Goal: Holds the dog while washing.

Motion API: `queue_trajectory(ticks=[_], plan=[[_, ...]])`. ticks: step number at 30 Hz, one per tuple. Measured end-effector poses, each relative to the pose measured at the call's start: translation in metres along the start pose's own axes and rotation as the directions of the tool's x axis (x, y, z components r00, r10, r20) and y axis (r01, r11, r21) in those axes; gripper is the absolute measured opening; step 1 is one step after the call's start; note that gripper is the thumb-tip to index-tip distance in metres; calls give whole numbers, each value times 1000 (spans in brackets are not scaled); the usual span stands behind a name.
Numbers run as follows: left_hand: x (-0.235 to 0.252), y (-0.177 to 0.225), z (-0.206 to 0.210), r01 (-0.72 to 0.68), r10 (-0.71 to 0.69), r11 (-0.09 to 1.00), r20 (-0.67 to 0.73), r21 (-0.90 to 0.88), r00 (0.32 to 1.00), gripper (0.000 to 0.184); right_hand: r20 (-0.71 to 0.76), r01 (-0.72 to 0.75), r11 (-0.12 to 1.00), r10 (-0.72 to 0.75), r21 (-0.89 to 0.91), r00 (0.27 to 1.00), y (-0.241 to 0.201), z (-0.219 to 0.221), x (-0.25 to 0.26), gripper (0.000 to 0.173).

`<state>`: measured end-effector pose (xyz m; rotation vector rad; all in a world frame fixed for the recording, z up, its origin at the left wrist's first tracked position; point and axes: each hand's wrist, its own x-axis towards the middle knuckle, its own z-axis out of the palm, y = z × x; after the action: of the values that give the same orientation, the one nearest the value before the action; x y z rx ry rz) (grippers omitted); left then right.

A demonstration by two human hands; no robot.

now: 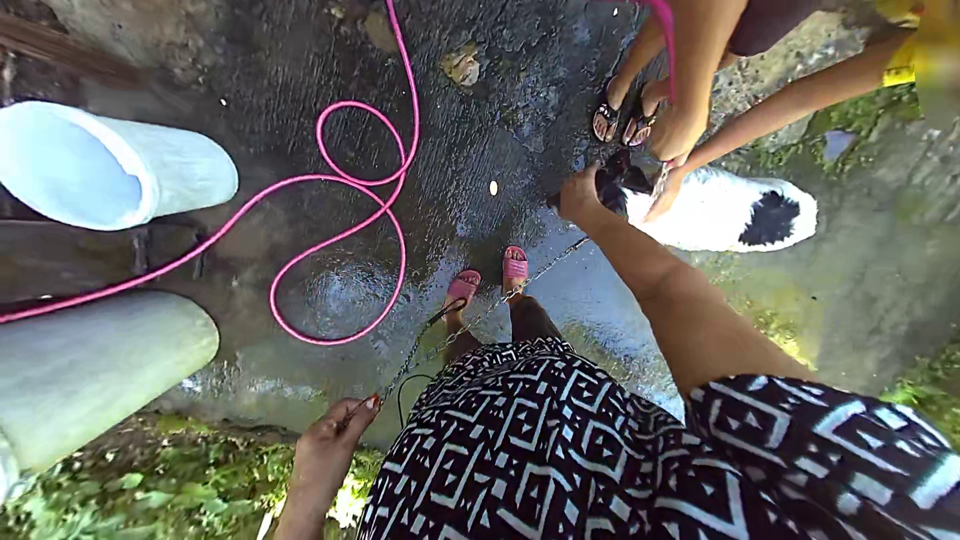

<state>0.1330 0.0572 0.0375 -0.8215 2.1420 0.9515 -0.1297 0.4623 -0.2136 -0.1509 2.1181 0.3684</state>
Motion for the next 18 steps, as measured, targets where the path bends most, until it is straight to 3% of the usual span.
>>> queue_trajectory(ticks=[2, 4, 6, 8, 10, 12, 15, 18], plan=[[-6, 4, 1, 10, -10, 1000, -34, 8, 999, 22, 62, 141, 976, -133, -166, 989, -15, 22, 3, 40], [-9, 4, 2, 6, -5, 1000, -60, 22, 998, 24, 15, 276, 941, -278, -194, 960, -7, 38, -2, 36], [-8, 2, 2, 3, -1, 1000, -63, 21, 998, 24, -127, 415, 888, -443, -197, 888, 12, 55, -12, 34], [-2, -2, 2, -3, 3, 1000, -55, -2, 999, 25, -330, 519, 832, -555, -196, 764, 32, 69, -20, 31], [7, -5, 4, -2, 2, 1000, -41, -19, 999, 25, -471, 594, 782, -602, -188, 644, 54, 77, -31, 28], [15, -9, 3, 10, -11, 1000, -21, -28, 1000, 25, -501, 665, 731, -636, -150, 587, 75, 79, -49, 31], [30, -21, 0, -15, 16, 999, 11, -52, 1000, 26, -538, 689, 722, -607, -66, 584, 91, 78, -68, 33], [40, -29, 0, -6, 9, 998, 60, -59, 998, 27, -631, 631, 775, -501, -22, 593, 81, 65, -69, 26]])
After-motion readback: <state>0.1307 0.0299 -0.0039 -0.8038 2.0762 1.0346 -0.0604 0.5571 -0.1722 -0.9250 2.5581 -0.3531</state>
